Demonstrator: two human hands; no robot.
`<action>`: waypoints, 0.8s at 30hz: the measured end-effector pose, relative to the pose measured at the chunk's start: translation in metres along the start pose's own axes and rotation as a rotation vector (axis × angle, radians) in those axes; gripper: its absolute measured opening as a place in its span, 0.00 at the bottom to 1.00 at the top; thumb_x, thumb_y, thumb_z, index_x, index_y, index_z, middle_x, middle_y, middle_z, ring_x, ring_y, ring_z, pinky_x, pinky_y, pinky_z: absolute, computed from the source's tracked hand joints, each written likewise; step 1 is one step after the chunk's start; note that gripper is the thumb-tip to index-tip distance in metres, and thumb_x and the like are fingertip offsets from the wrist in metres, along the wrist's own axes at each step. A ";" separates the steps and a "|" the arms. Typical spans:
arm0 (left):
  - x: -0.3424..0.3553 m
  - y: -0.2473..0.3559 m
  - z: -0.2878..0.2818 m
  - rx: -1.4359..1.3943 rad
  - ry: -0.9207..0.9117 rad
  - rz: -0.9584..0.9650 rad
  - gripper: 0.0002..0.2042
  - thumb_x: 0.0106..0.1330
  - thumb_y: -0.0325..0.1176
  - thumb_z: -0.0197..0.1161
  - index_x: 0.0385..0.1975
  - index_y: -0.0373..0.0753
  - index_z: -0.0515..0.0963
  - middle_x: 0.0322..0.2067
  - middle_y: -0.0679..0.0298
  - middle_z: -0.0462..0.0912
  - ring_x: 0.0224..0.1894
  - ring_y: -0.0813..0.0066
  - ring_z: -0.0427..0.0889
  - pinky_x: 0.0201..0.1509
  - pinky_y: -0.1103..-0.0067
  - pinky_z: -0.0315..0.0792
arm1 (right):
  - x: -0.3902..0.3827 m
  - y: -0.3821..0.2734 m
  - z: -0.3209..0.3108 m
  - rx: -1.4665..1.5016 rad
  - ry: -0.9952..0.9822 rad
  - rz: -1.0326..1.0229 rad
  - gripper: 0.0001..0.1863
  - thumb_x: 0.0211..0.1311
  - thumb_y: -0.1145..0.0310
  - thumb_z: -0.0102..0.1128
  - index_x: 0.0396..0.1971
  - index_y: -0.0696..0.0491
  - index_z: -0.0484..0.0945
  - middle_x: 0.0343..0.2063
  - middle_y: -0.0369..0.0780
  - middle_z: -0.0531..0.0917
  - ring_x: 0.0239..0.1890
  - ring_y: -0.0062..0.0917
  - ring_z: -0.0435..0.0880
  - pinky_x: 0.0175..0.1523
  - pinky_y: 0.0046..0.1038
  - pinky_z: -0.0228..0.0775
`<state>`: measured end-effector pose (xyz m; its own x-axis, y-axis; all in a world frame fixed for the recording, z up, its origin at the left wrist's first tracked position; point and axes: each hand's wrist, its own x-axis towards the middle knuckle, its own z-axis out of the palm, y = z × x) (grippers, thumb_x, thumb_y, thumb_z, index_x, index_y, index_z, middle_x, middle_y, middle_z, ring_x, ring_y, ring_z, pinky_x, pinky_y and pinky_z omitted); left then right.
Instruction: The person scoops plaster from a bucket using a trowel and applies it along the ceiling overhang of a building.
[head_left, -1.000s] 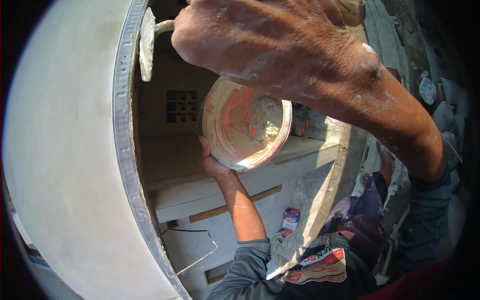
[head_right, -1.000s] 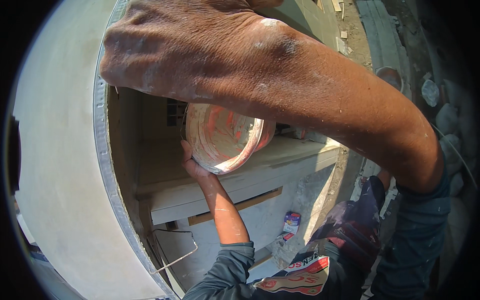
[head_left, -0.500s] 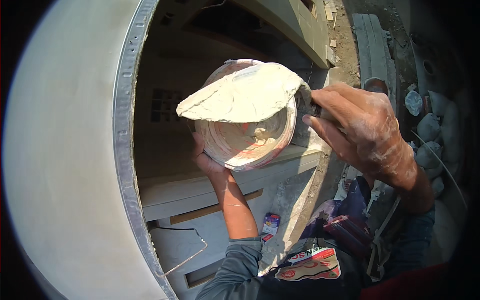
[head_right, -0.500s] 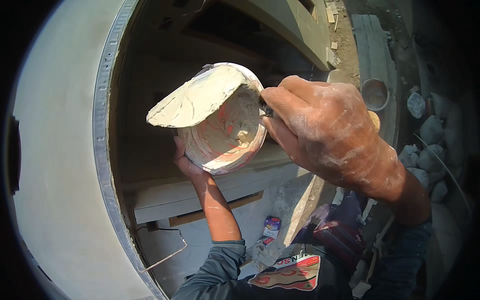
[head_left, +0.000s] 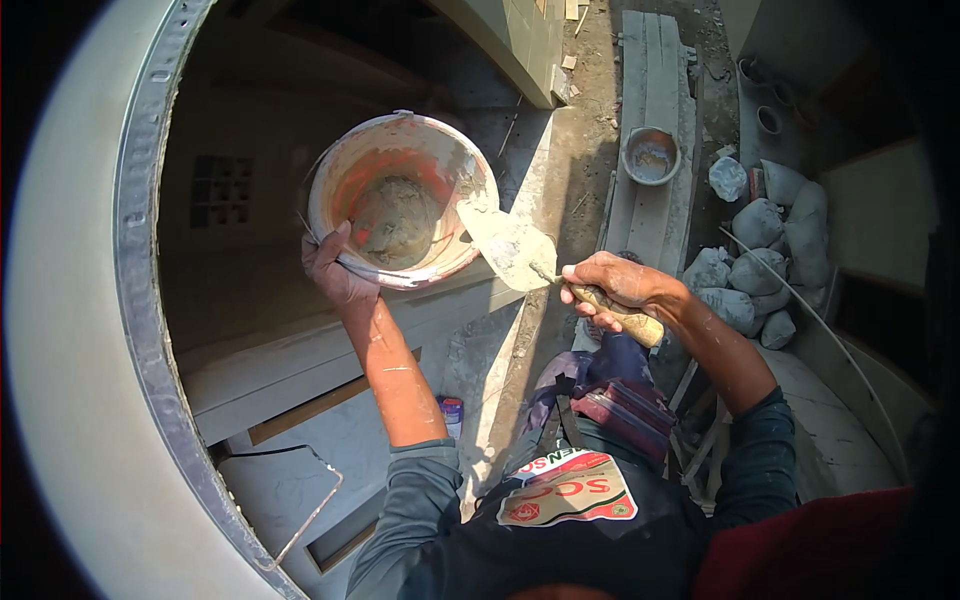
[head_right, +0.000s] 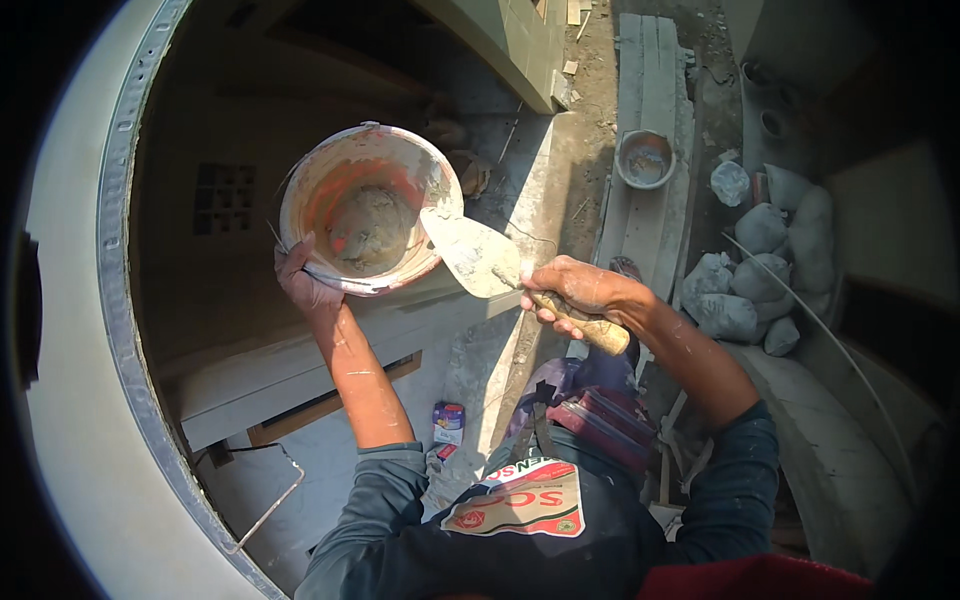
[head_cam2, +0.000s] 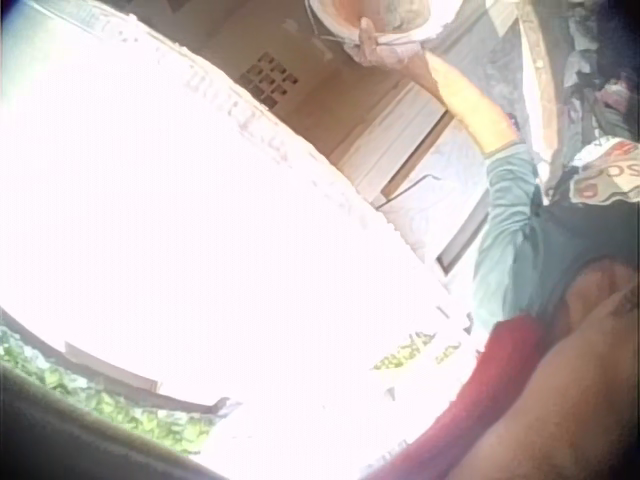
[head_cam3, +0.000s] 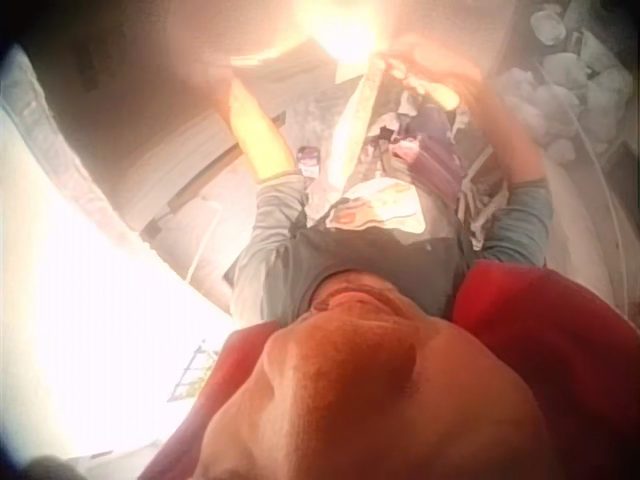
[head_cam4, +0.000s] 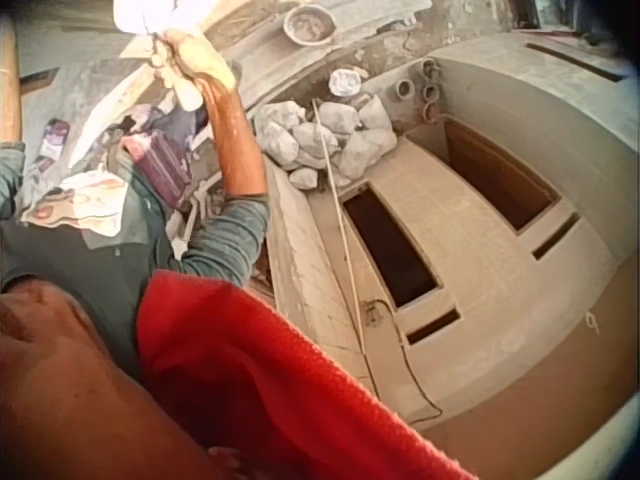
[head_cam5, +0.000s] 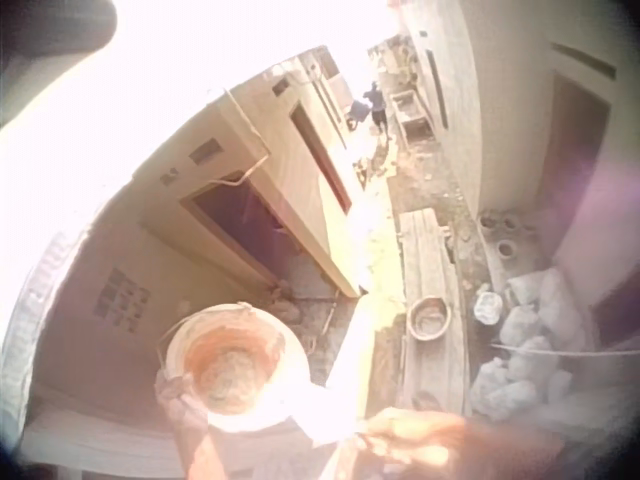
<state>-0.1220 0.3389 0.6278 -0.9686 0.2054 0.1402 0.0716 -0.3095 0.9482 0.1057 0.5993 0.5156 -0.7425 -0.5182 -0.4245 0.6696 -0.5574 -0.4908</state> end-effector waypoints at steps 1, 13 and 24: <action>0.003 -0.003 -0.008 -0.009 0.001 0.004 0.23 0.46 0.18 0.62 0.47 0.28 0.74 0.44 0.50 0.80 0.47 0.59 0.81 0.57 0.65 0.73 | -0.008 0.007 -0.005 0.021 -0.015 0.032 0.19 0.74 0.57 0.47 0.32 0.59 0.74 0.15 0.34 0.72 0.10 0.16 0.71 0.12 0.19 0.66; -0.006 -0.002 -0.019 0.037 0.199 -0.088 0.24 0.41 0.16 0.59 0.45 0.27 0.73 0.46 0.49 0.79 0.47 0.56 0.81 0.57 0.66 0.74 | 0.015 0.007 0.024 -1.336 0.717 -0.947 0.14 0.63 0.64 0.61 0.41 0.59 0.74 0.29 0.45 0.75 0.28 0.38 0.79 0.32 0.34 0.73; 0.005 -0.003 -0.067 -0.105 0.468 -0.216 0.29 0.41 0.20 0.57 0.51 0.22 0.71 0.51 0.46 0.76 0.53 0.48 0.77 0.60 0.61 0.72 | 0.001 0.095 -0.018 -1.385 0.842 -0.839 0.22 0.56 0.71 0.68 0.49 0.60 0.73 0.33 0.44 0.74 0.30 0.36 0.82 0.31 0.36 0.76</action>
<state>-0.1431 0.2792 0.6063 -0.9631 -0.1548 -0.2201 -0.1420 -0.4021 0.9045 0.1683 0.5575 0.4543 -0.9400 0.2551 0.2267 -0.0131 0.6370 -0.7708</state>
